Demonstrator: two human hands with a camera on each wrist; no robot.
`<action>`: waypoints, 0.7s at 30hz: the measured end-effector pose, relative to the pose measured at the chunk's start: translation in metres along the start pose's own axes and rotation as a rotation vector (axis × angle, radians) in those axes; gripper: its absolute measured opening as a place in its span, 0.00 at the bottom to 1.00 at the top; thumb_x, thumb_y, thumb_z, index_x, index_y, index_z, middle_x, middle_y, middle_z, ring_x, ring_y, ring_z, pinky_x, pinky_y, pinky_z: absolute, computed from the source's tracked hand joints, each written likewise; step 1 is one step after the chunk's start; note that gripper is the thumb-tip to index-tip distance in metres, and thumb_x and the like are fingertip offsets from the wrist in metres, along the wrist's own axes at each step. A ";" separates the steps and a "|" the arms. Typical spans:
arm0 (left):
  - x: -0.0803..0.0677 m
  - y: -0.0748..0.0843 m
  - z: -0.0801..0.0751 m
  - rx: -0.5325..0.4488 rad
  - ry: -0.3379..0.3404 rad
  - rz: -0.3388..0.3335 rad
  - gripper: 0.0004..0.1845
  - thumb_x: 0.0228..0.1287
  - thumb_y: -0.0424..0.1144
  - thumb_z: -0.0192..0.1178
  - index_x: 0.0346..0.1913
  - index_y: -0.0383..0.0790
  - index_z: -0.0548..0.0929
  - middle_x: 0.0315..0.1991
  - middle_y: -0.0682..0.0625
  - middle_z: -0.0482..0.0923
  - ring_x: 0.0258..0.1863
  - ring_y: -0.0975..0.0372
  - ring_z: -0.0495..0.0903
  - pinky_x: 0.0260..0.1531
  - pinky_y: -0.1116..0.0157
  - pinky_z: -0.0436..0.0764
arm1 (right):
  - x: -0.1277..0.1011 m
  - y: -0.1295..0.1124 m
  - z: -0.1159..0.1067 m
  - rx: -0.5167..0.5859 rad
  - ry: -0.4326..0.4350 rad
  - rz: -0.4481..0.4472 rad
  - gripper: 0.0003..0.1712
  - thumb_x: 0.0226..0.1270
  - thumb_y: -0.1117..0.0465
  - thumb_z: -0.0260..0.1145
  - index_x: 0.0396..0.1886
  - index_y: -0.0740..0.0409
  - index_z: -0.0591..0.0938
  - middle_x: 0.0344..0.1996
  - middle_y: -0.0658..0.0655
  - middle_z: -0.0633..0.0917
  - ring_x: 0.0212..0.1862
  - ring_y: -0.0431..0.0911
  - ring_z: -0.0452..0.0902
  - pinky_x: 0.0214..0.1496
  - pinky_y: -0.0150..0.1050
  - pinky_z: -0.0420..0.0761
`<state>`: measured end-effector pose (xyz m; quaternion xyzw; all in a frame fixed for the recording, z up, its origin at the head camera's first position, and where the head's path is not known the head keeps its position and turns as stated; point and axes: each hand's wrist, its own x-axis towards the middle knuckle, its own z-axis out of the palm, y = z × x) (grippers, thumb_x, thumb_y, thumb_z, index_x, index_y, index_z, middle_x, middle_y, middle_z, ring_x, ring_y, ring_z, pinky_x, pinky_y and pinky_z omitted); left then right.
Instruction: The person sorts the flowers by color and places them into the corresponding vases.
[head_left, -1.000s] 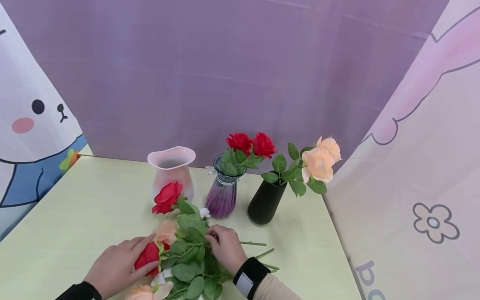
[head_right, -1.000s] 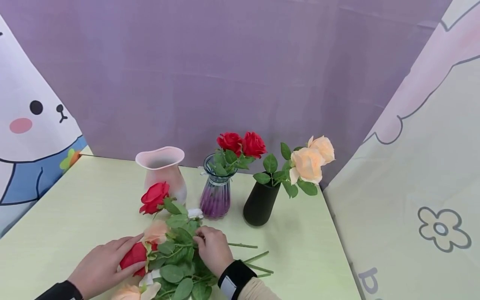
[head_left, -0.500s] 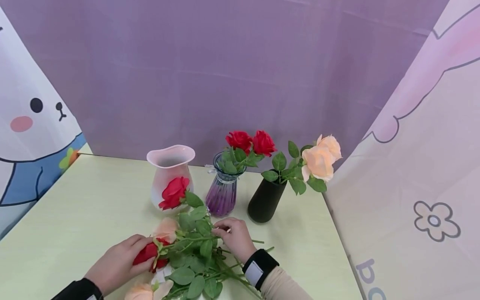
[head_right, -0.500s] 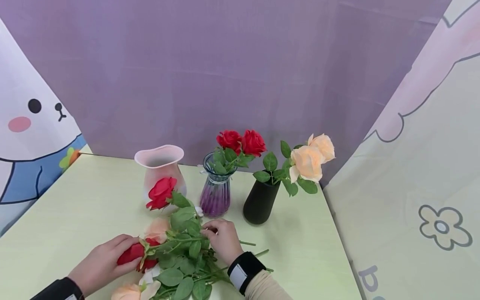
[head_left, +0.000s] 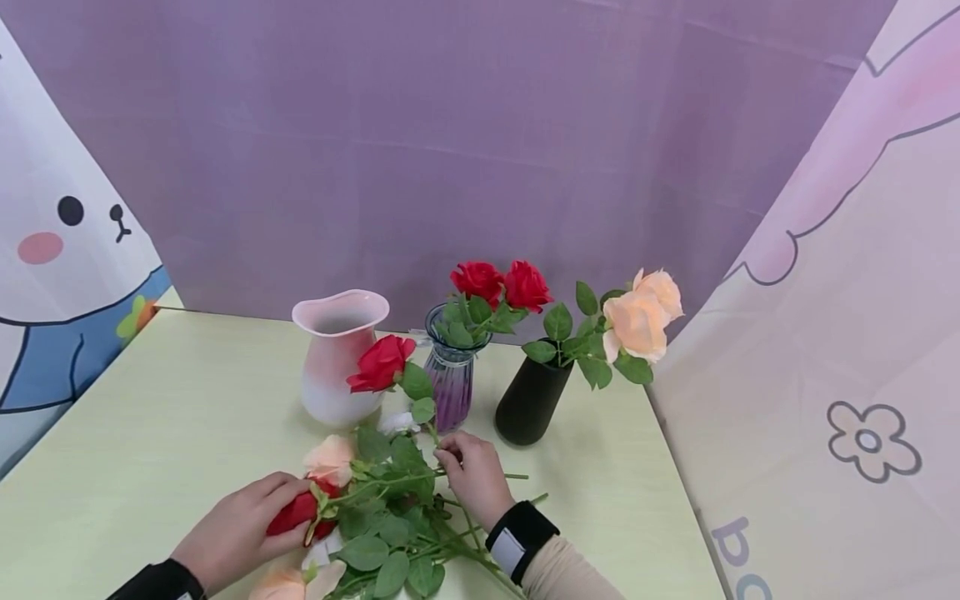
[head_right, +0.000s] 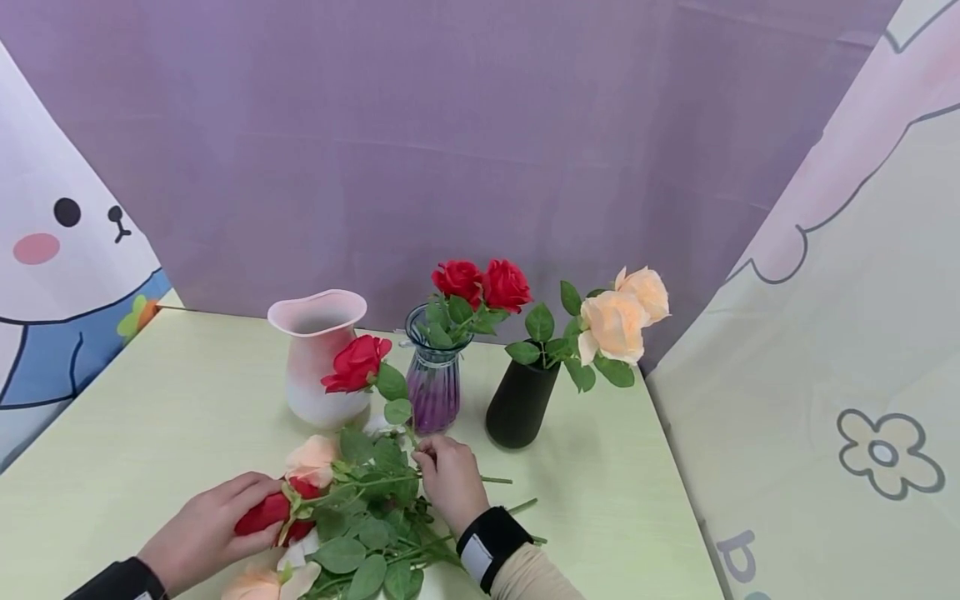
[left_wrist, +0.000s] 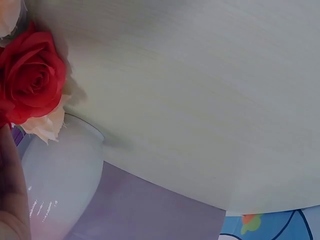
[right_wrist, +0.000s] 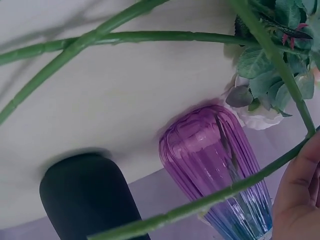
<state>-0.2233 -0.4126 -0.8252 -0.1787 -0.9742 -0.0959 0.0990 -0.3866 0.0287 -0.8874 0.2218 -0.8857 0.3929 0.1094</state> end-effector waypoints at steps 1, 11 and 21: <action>0.000 -0.001 0.001 -0.001 0.001 0.003 0.35 0.51 0.77 0.58 0.64 0.85 0.61 0.55 0.73 0.69 0.38 0.77 0.71 0.27 0.73 0.77 | 0.000 0.004 0.002 -0.022 0.008 -0.005 0.09 0.71 0.38 0.59 0.47 0.24 0.77 0.32 0.35 0.82 0.28 0.36 0.78 0.24 0.29 0.72; -0.011 -0.019 0.016 -0.021 -0.018 0.003 0.37 0.52 0.77 0.57 0.66 0.84 0.61 0.55 0.72 0.69 0.40 0.76 0.73 0.27 0.74 0.78 | 0.003 0.023 -0.003 0.067 0.070 0.067 0.11 0.74 0.41 0.57 0.53 0.28 0.73 0.33 0.37 0.83 0.27 0.29 0.80 0.23 0.27 0.78; -0.009 -0.023 0.030 0.082 -0.014 -0.047 0.44 0.44 0.84 0.53 0.68 0.86 0.56 0.58 0.71 0.66 0.46 0.73 0.69 0.32 0.64 0.82 | 0.012 -0.001 -0.031 0.096 0.147 0.009 0.11 0.68 0.46 0.66 0.47 0.25 0.78 0.39 0.47 0.85 0.36 0.40 0.81 0.28 0.30 0.78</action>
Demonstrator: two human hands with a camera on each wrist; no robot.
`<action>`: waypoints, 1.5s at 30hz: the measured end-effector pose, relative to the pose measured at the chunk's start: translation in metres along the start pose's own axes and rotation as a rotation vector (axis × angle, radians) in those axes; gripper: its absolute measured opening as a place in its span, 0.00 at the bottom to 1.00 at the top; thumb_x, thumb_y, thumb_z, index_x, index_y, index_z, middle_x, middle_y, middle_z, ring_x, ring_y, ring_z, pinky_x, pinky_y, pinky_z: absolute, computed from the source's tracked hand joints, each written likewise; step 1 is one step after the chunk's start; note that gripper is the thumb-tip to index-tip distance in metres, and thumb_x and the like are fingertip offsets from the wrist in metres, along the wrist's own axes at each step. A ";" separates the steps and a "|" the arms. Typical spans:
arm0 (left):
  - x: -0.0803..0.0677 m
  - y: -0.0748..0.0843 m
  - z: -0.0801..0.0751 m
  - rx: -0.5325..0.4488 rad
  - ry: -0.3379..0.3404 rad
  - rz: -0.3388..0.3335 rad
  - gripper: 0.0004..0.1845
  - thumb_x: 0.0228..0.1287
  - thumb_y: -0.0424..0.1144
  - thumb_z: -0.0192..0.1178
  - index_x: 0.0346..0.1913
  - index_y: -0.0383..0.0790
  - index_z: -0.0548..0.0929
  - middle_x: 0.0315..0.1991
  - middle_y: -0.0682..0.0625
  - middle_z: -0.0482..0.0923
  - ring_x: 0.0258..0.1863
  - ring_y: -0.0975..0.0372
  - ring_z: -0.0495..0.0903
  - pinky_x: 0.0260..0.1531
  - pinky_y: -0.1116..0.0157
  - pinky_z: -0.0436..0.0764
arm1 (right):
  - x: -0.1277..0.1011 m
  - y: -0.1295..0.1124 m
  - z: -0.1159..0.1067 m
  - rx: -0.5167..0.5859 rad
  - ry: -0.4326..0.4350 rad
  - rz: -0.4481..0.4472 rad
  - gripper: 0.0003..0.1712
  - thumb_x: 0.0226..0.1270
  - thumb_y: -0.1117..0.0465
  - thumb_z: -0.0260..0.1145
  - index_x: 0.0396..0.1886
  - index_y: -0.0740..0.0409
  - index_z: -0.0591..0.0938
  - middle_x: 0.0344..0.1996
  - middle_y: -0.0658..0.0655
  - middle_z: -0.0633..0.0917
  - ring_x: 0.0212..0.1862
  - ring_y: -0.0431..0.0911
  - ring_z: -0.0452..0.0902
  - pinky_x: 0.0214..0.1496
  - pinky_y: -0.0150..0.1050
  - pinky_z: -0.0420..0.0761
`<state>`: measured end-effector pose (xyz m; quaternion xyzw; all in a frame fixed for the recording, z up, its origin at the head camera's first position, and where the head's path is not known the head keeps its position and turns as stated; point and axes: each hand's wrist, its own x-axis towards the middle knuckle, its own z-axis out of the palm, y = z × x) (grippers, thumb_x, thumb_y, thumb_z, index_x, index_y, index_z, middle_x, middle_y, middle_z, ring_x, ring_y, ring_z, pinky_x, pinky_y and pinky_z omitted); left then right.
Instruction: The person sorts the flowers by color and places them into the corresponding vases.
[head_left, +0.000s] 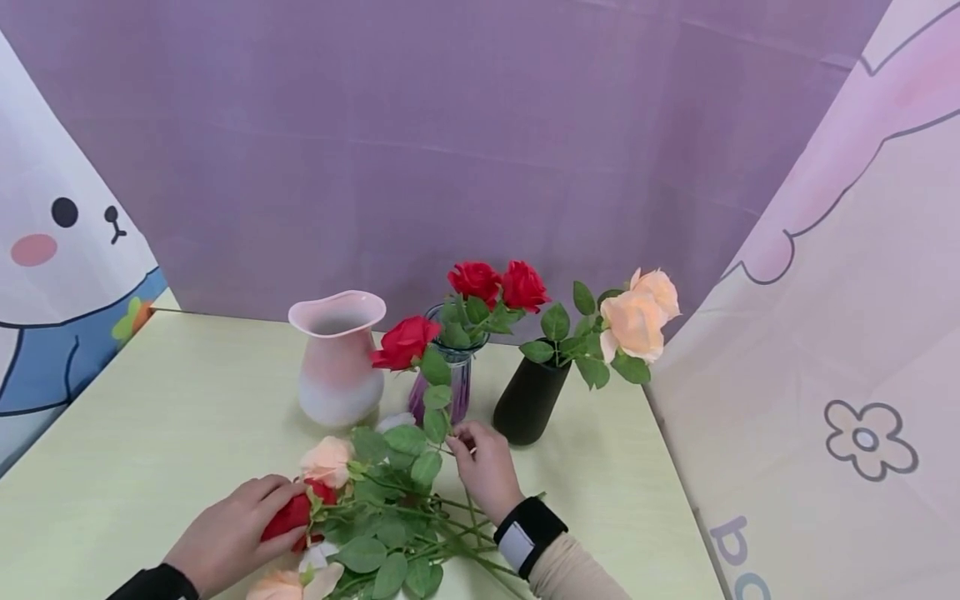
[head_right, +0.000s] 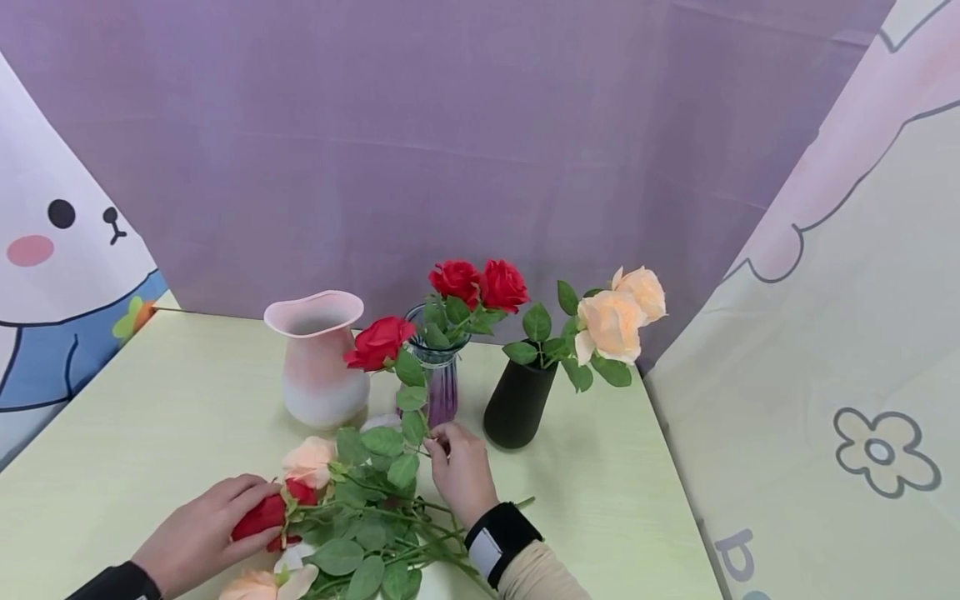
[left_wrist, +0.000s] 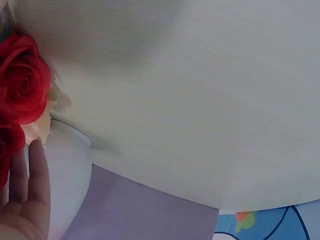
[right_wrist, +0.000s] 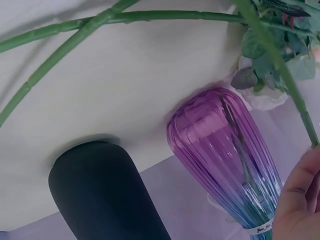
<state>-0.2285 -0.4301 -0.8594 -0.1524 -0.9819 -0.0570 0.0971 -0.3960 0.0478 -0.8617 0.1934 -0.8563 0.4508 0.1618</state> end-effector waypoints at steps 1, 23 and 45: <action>0.000 0.001 0.000 0.008 0.003 -0.009 0.44 0.43 0.85 0.53 0.68 0.87 0.56 0.58 0.71 0.66 0.46 0.72 0.69 0.32 0.64 0.82 | 0.001 -0.003 -0.003 -0.002 0.013 -0.003 0.10 0.67 0.45 0.67 0.46 0.25 0.78 0.39 0.47 0.85 0.37 0.41 0.81 0.29 0.30 0.79; 0.041 0.010 -0.039 0.041 0.087 0.024 0.36 0.50 0.82 0.52 0.64 0.89 0.59 0.59 0.67 0.71 0.53 0.65 0.73 0.45 0.48 0.82 | 0.039 -0.071 -0.067 0.165 0.101 -0.082 0.12 0.66 0.55 0.70 0.49 0.39 0.85 0.44 0.45 0.86 0.37 0.39 0.83 0.31 0.34 0.83; 0.106 0.032 -0.093 0.028 0.140 0.133 0.39 0.51 0.80 0.54 0.68 0.84 0.59 0.60 0.63 0.72 0.56 0.61 0.75 0.46 0.46 0.82 | 0.101 -0.121 -0.141 0.347 0.254 -0.205 0.14 0.66 0.64 0.69 0.51 0.57 0.83 0.44 0.58 0.86 0.35 0.45 0.86 0.35 0.40 0.87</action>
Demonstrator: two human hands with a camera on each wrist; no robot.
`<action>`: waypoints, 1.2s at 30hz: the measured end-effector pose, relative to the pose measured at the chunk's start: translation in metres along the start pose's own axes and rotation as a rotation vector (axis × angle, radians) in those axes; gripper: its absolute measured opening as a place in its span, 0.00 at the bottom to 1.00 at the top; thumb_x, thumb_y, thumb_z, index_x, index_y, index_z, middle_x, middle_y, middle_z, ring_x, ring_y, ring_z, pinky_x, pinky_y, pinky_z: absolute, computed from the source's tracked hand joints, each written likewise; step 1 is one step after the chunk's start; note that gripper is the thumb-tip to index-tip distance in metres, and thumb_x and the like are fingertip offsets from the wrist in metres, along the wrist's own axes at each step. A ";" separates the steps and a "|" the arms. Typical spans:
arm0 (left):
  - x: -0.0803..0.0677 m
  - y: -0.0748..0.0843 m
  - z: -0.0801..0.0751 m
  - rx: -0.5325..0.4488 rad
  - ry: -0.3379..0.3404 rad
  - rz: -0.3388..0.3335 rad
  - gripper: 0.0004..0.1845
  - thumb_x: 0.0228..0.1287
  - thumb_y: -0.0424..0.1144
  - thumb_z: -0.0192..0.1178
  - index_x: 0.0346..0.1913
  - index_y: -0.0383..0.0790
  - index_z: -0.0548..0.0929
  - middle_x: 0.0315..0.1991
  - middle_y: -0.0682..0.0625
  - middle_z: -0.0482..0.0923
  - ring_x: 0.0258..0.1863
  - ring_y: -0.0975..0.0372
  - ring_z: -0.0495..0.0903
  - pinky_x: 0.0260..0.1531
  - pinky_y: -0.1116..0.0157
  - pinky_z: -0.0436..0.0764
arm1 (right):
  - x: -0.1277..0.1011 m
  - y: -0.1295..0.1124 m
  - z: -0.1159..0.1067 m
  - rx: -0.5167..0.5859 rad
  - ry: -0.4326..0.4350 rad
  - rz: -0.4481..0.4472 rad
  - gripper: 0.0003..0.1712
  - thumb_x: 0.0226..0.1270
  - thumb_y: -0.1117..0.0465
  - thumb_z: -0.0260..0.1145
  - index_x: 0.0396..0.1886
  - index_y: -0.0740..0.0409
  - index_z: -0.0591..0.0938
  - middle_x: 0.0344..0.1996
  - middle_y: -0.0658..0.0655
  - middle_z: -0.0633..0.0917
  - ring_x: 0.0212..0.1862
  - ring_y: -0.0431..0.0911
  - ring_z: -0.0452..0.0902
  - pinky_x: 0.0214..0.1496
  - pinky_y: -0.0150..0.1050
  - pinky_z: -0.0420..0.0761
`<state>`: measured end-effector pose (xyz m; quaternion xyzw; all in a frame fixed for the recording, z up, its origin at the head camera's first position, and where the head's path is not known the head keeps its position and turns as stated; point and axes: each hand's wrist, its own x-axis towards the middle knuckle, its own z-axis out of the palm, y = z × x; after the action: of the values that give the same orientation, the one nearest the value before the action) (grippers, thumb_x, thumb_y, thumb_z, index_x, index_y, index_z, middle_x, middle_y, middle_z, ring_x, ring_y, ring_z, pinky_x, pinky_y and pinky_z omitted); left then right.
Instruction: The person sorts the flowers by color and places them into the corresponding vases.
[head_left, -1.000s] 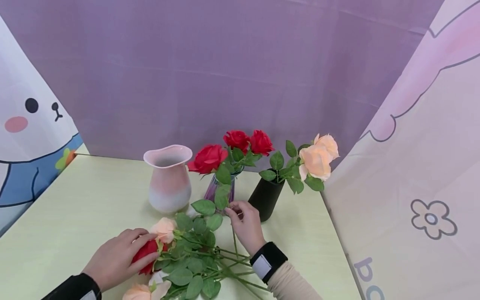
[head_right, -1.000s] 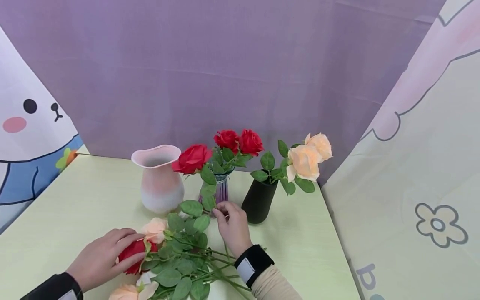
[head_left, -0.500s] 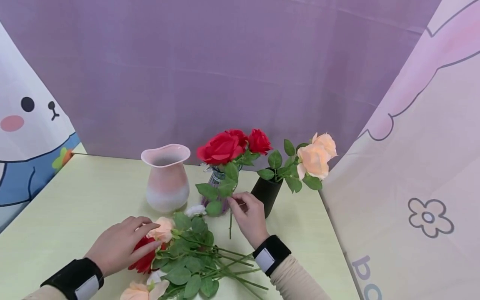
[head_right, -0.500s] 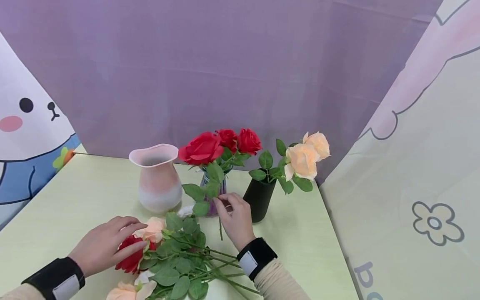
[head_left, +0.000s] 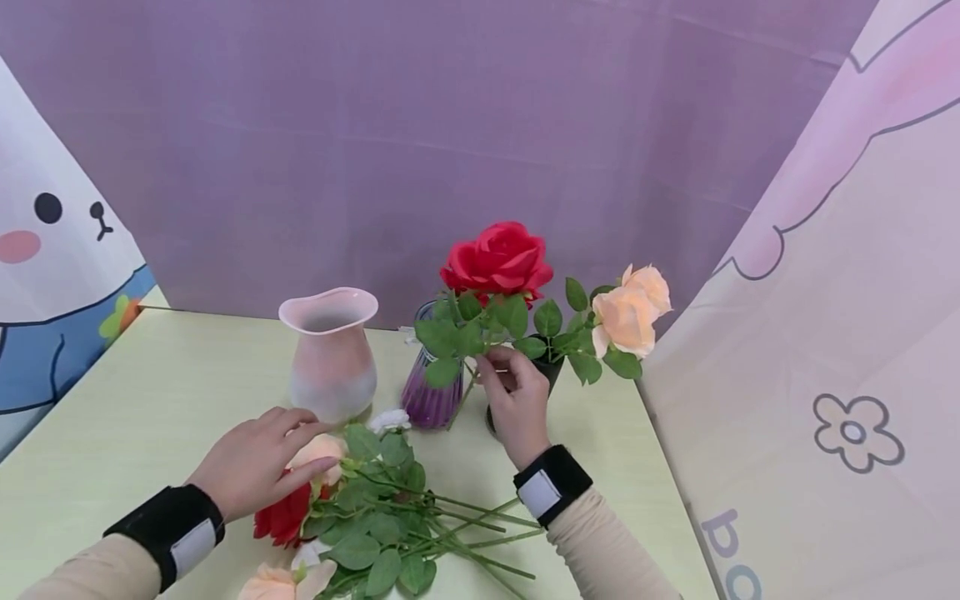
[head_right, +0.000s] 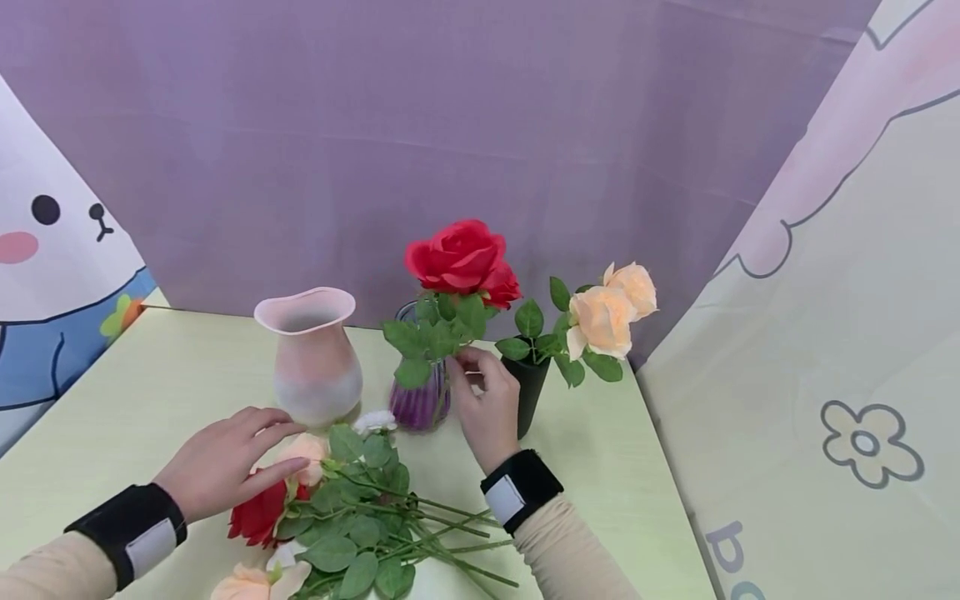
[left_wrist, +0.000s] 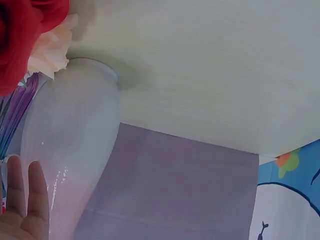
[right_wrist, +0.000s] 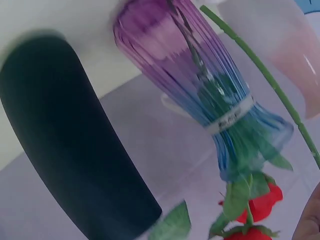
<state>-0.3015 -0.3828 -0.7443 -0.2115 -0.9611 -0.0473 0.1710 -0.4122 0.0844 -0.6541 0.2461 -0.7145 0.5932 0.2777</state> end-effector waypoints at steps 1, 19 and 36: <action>0.002 0.000 -0.001 0.000 0.002 0.004 0.38 0.52 0.80 0.54 0.68 0.85 0.59 0.60 0.63 0.72 0.56 0.61 0.75 0.46 0.45 0.82 | 0.005 -0.004 -0.002 0.004 0.003 -0.006 0.14 0.67 0.64 0.69 0.51 0.58 0.82 0.43 0.58 0.86 0.34 0.44 0.87 0.35 0.40 0.87; 0.038 0.009 -0.017 0.008 0.022 0.069 0.37 0.53 0.80 0.52 0.67 0.85 0.59 0.60 0.61 0.73 0.55 0.60 0.76 0.45 0.46 0.83 | 0.064 -0.070 -0.027 0.133 0.100 -0.082 0.13 0.63 0.72 0.68 0.48 0.65 0.81 0.44 0.62 0.88 0.37 0.52 0.88 0.43 0.50 0.87; 0.073 0.053 -0.033 -0.001 0.057 0.159 0.35 0.57 0.78 0.50 0.69 0.82 0.60 0.60 0.64 0.71 0.48 0.60 0.80 0.44 0.51 0.83 | 0.103 -0.112 -0.047 0.325 0.148 -0.094 0.12 0.72 0.70 0.60 0.51 0.72 0.74 0.46 0.77 0.80 0.41 0.69 0.82 0.44 0.58 0.86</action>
<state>-0.3313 -0.3112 -0.6867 -0.2859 -0.9360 -0.0399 0.2016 -0.4056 0.1083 -0.4972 0.2766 -0.5746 0.7036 0.3133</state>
